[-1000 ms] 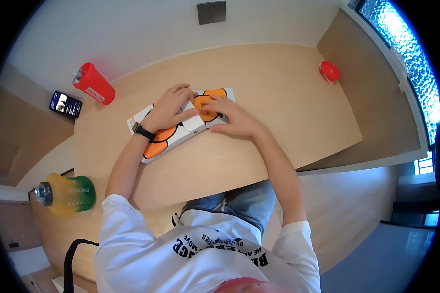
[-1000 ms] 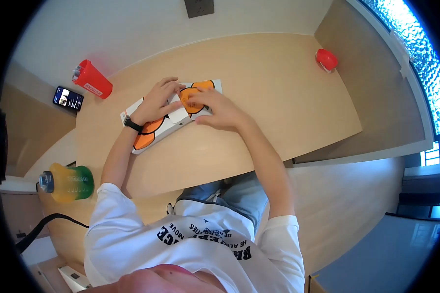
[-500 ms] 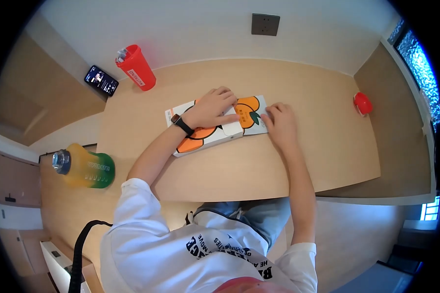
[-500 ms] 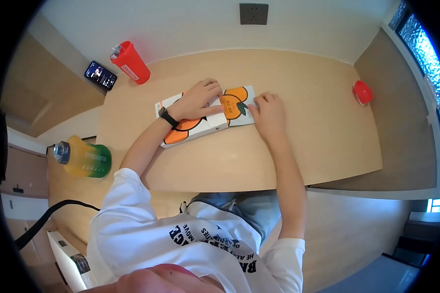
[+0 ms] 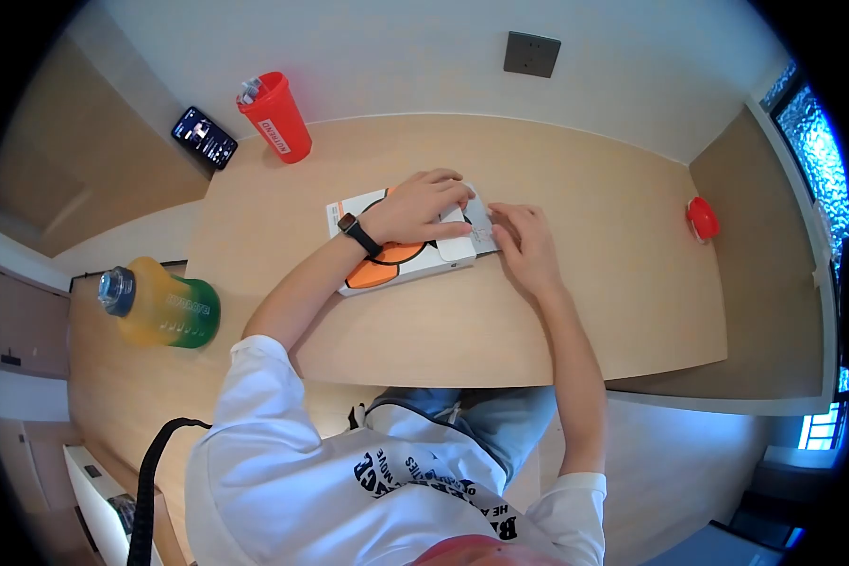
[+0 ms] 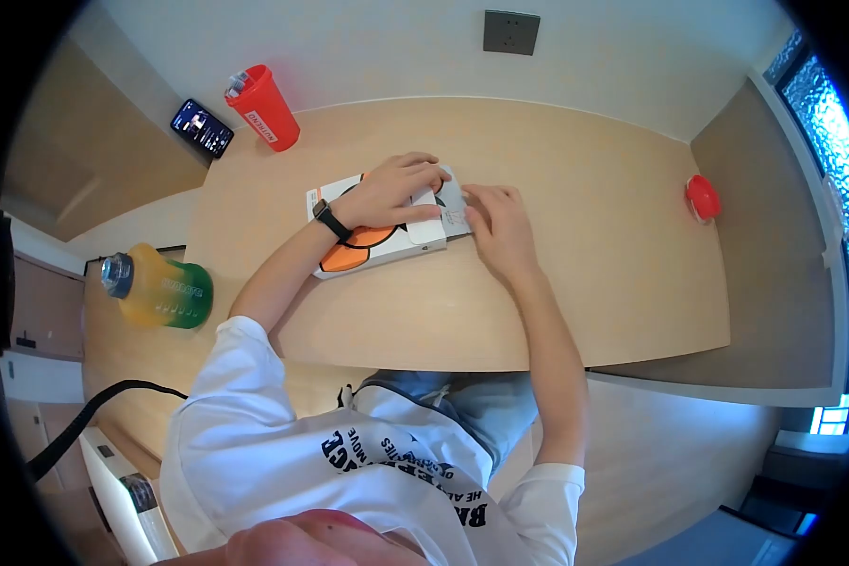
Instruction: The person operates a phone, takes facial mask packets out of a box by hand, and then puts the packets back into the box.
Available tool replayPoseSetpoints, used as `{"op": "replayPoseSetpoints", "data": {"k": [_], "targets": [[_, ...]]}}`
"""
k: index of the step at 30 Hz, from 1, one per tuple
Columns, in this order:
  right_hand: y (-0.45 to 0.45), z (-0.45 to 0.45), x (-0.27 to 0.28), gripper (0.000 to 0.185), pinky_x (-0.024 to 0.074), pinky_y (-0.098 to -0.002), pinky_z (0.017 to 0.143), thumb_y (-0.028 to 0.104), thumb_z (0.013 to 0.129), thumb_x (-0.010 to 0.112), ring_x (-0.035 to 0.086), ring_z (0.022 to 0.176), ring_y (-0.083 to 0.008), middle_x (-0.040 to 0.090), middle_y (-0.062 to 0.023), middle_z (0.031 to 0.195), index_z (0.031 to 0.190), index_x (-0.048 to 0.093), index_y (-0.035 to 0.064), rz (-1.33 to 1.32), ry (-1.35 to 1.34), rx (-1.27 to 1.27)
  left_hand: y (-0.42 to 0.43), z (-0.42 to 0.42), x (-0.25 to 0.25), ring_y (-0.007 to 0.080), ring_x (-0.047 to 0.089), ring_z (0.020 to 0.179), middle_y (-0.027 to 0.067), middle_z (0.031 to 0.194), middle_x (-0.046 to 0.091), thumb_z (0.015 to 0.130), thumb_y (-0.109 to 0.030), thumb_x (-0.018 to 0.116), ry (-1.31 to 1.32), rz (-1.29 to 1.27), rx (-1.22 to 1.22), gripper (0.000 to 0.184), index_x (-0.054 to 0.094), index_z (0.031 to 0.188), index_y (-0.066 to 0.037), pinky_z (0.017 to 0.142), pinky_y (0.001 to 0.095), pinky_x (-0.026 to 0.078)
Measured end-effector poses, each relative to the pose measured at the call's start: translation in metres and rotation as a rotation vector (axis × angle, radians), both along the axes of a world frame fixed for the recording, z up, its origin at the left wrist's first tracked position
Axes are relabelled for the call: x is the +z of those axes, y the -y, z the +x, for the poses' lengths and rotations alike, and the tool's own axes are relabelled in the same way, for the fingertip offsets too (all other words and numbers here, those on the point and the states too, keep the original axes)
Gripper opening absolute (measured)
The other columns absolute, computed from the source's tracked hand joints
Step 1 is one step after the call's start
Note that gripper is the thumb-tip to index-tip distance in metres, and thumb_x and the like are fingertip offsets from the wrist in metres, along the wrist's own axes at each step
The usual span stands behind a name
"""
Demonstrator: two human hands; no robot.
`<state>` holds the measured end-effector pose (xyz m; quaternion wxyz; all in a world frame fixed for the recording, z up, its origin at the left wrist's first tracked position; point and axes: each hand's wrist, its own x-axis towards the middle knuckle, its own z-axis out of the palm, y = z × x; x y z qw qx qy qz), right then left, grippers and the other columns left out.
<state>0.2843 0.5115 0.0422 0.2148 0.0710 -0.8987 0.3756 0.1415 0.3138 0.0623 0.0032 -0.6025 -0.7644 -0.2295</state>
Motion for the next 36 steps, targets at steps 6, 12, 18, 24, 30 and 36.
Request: {"op": "replayPoseSetpoints", "data": {"k": [6,12,18,24,30,36], "targets": [[0.003,0.002,-0.007,0.028,0.0476,-0.0398,0.09,0.005,0.087,0.064,0.057,0.103,-0.0307,0.067,-0.0113,0.108,0.115,0.065,0.0038,0.036,-0.027,0.073,-0.002,0.0,0.001,0.0351,0.044,0.132,0.0094,0.13,0.06,0.093,-0.046,0.058,-0.015,0.001,-0.009,0.04,0.055,0.1,-0.007,0.107,0.0476,0.037],[0.009,-0.001,-0.018,0.034,0.0512,-0.0336,0.082,0.005,0.086,0.068,0.062,0.095,-0.0185,0.064,-0.0106,0.108,0.119,0.061,0.0019,-0.44,0.035,0.02,-0.002,-0.002,-0.004,0.0345,0.044,0.13,0.0091,0.126,0.06,0.092,-0.045,0.06,-0.033,0.0,-0.006,0.04,0.055,0.1,-0.007,0.104,0.0471,0.038],[-0.002,-0.009,-0.007,0.045,0.0515,-0.0249,0.074,-0.001,0.083,0.071,0.062,0.082,-0.0096,0.06,-0.0097,0.109,0.125,0.056,0.0017,-0.744,0.218,0.096,-0.002,0.002,0.005,0.0338,0.047,0.122,0.0102,0.118,0.058,0.091,-0.044,0.062,-0.046,0.079,-0.055,0.038,0.055,0.097,-0.007,0.1,0.0448,0.041],[0.001,-0.022,-0.001,0.055,0.0512,-0.0235,0.068,-0.003,0.082,0.07,0.063,0.077,-0.0094,0.061,-0.0075,0.098,0.133,0.049,0.0029,-0.879,0.332,0.096,-0.007,0.001,0.009,0.033,0.044,0.119,0.0112,0.126,0.051,0.089,-0.044,0.064,-0.109,0.125,-0.148,0.038,0.055,0.094,-0.008,0.097,0.0445,0.043],[0.013,-0.017,0.012,0.063,0.048,-0.0231,0.061,-0.01,0.08,0.063,0.059,0.072,-0.0068,0.059,-0.0018,0.078,0.139,0.043,0.0043,-0.959,0.459,0.154,-0.008,0.006,0.015,0.0363,0.043,0.12,0.0135,0.131,0.048,0.09,-0.046,0.062,-0.106,0.146,-0.193,0.04,0.057,0.094,-0.006,0.098,0.0474,0.043],[0.011,-0.03,0.0,0.075,0.0339,-0.0189,0.056,-0.015,0.075,0.053,0.043,0.062,-0.0027,0.048,0.0031,0.071,0.145,0.038,0.0088,-0.746,0.365,0.166,-0.013,0.005,0.015,0.037,0.043,0.12,0.0139,0.132,0.046,0.089,-0.045,0.062,-0.159,0.174,-0.2,0.042,0.059,0.1,-0.005,0.099,0.0478,0.043]]}}
